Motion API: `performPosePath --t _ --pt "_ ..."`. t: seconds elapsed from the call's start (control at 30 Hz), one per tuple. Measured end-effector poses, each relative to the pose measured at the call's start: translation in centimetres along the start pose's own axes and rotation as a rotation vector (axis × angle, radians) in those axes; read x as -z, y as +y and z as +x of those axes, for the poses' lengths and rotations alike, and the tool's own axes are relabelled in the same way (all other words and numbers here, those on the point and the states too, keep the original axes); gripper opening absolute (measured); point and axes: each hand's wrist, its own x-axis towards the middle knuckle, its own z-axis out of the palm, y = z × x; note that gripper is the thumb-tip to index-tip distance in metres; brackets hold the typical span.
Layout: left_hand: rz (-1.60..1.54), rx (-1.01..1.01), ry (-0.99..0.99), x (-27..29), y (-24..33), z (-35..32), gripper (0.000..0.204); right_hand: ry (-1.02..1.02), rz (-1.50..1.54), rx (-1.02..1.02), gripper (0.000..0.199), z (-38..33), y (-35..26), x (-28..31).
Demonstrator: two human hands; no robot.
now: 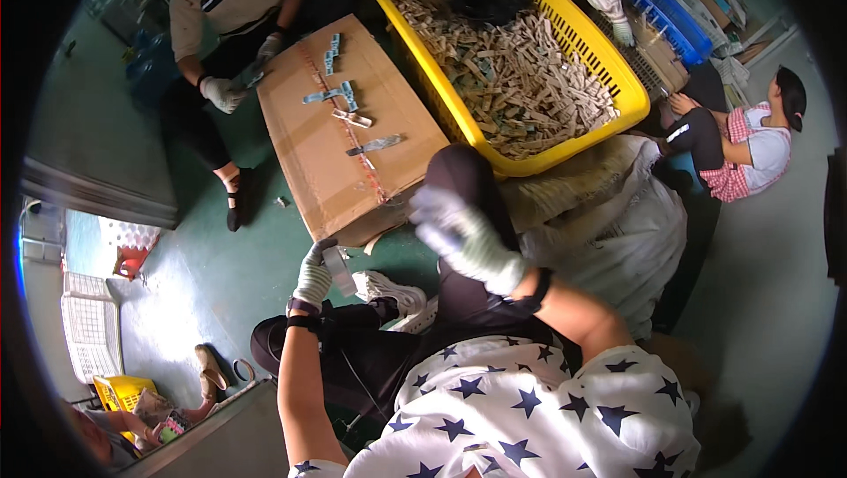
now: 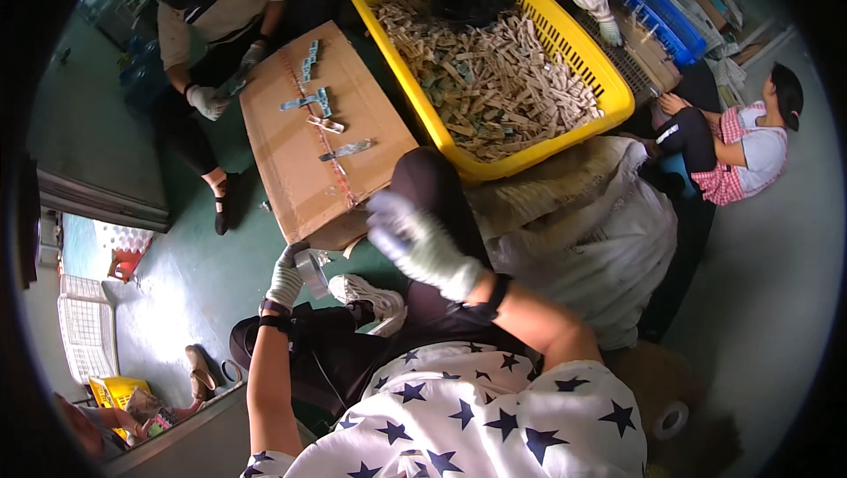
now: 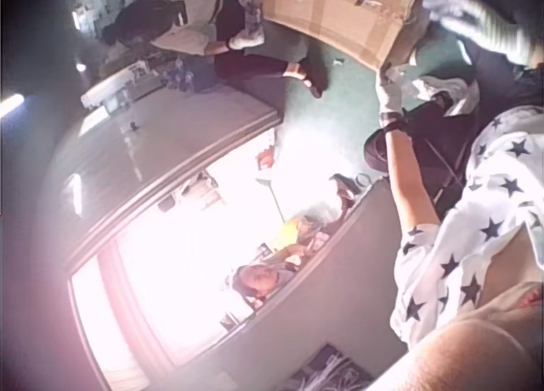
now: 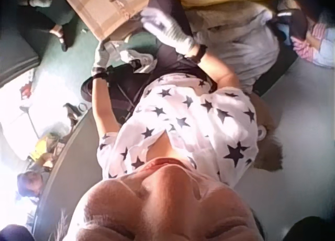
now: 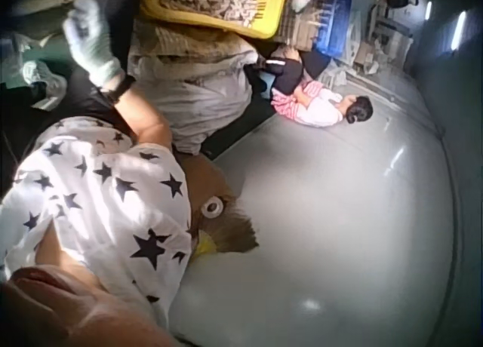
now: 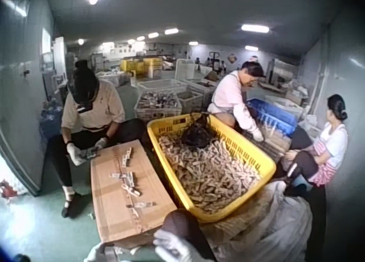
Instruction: Packaging small components into bundles using adhesive tape.
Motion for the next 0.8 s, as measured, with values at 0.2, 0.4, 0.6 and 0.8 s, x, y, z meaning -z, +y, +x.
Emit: performPosePath --t 0.2,0.4,0.6,0.8 --pt "-0.011 0.047 0.018 -1.9 1.5 -0.9 0.019 0.790 0.004 0.033 0.017 -1.3 3.6 22.0" --pt "-0.119 0.143 0.174 -3.0 2.6 -1.1 0.024 1.467 -0.515 -0.399 0.036 -6.6 17.8 31.9" --pt "0.177 0.053 0.115 -1.8 1.8 -0.4 0.028 0.567 -1.392 -1.138 0.042 -7.9 26.7 33.0" --pt "0.444 -0.061 0.100 -3.8 3.0 -1.6 0.033 -0.174 -1.579 -1.280 0.037 -7.1 31.4 38.7"
